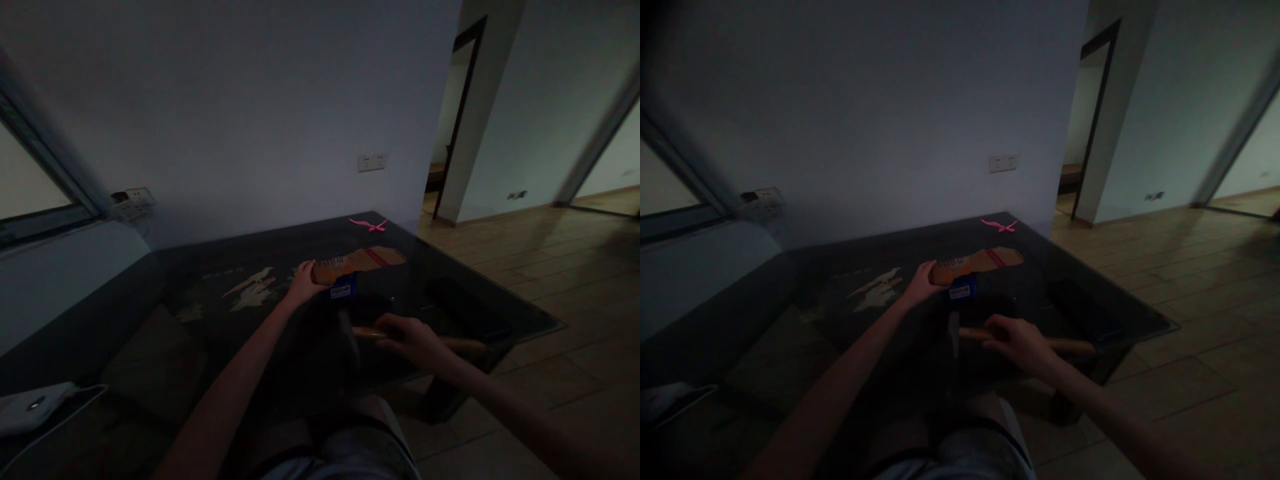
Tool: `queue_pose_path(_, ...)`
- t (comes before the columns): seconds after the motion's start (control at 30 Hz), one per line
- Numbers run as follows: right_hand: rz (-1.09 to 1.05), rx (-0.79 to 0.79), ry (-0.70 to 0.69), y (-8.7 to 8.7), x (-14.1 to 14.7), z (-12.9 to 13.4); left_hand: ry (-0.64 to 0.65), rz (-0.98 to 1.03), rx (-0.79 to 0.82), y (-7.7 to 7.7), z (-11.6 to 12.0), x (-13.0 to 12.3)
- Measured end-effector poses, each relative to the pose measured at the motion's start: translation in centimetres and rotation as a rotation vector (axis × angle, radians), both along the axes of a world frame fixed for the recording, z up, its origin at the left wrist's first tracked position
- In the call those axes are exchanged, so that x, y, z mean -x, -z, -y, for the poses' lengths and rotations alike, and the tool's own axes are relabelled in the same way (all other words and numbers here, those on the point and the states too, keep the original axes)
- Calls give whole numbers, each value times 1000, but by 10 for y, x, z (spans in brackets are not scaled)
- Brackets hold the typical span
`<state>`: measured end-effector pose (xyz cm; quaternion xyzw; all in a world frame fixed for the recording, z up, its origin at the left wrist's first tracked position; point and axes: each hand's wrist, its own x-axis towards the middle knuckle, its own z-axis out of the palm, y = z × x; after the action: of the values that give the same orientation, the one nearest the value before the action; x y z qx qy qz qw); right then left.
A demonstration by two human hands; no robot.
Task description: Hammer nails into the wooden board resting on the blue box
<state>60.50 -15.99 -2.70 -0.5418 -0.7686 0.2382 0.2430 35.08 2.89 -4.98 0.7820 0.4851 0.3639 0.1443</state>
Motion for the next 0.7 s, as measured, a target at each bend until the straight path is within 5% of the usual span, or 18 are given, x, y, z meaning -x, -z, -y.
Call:
queue_pose_path(0.43,222,-116,-79,15,19,-67,72,88,21,3,-75,-67)
queue_pose_path(0.7,288,-148,-104,22,18,-103,85,149,-28,8,-60,-53)
